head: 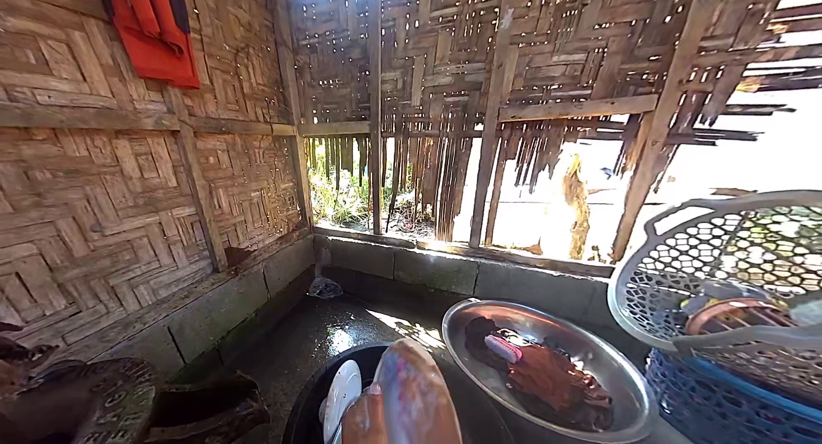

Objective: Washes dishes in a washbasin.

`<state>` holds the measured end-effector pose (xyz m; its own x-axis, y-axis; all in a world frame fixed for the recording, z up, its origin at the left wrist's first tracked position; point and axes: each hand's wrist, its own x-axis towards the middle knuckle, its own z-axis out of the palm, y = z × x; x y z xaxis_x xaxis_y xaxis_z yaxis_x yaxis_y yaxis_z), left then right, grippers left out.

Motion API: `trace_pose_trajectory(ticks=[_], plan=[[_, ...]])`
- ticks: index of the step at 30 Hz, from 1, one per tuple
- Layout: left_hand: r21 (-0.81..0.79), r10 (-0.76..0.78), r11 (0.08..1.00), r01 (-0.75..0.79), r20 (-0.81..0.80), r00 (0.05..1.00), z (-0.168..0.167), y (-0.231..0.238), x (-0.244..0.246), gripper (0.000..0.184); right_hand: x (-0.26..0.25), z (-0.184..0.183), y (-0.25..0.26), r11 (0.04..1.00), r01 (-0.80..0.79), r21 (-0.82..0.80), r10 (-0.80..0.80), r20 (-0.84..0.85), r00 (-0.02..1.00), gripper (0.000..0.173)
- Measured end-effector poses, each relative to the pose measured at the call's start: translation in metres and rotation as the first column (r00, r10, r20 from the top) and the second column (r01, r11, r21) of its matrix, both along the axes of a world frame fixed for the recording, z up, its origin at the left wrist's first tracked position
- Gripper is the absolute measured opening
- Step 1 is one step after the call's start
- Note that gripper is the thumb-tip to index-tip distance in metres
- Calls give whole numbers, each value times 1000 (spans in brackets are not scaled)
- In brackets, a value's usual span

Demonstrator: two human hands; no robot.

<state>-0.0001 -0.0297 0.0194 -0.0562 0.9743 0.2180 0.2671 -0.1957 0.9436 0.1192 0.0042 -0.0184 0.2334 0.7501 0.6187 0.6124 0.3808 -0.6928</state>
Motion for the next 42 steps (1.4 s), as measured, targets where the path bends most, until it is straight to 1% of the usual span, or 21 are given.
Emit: trace_pose_trajectory(ticks=[2,4,6,8,10,12,15,17,19,21,23,26,28,30,33,35,37,39,40,41,42], plan=[[-34,2,999,1,96,995,6,-3,-2,44,24,16,4,967,136,-215,-153,-64,986,45],[-69,72,996,-56,261,963,7,6,-7,46,37,14,2,926,209,-315,-237,-50,970,50],[-123,199,979,-164,388,900,2,21,-12,50,29,-4,-13,940,195,-281,-212,-33,977,47],[-176,303,952,-249,462,834,0,31,-13,51,7,-19,-26,980,107,-167,-112,-20,993,45],[-177,319,947,-269,415,852,-5,33,-9,54,-17,-14,-34,995,39,-96,-36,25,999,45],[-127,225,972,-196,276,935,-8,24,-3,54,-30,0,-31,996,27,-82,-24,41,999,46],[-77,50,996,-41,113,992,-7,0,10,48,0,6,-5,982,70,-174,-84,-71,994,43],[-71,9,998,-2,101,995,-1,-7,10,46,27,2,6,949,102,-299,-168,-204,964,47],[-86,56,995,-42,169,984,2,-1,3,47,30,-12,-1,940,115,-321,-187,-204,961,52],[-107,144,987,-122,236,961,-1,11,-1,50,13,-24,-17,973,102,-208,-122,-85,989,52],[-89,172,984,-155,225,959,-5,18,-1,50,-10,-19,-26,997,24,-78,-25,-3,1000,51],[67,33,997,-35,32,999,-15,10,4,45,-12,-3,-11,998,-43,42,41,52,998,48],[141,-84,985,101,-126,989,-16,1,7,43,16,2,9,999,-37,11,38,-87,995,48],[159,-137,973,166,-182,974,-9,-8,6,43,51,3,16,991,-87,-100,46,-355,934,51],[203,-100,971,123,-120,988,4,-9,-4,40,90,-14,20,980,-71,-187,-58,-605,794,48],[193,-45,980,47,-14,999,3,1,-13,39,98,-15,22,973,17,-231,-168,-655,737,39],[199,39,979,-46,38,998,-7,18,-17,39,99,-5,27,959,171,-228,-274,-568,776,37],[145,104,984,-106,17,994,-19,36,-20,42,99,16,26,936,288,-203,-348,-413,842,43],[57,97,994,-98,19,995,-24,42,-20,47,97,30,23,929,333,-161,-370,-342,864,45],[-88,48,995,-42,65,997,-28,45,-20,56,93,46,19,924,372,-90,-382,-275,882,47],[-262,-8,963,57,182,983,-29,46,-19,66,87,62,14,919,393,-6,-385,-213,898,49]])
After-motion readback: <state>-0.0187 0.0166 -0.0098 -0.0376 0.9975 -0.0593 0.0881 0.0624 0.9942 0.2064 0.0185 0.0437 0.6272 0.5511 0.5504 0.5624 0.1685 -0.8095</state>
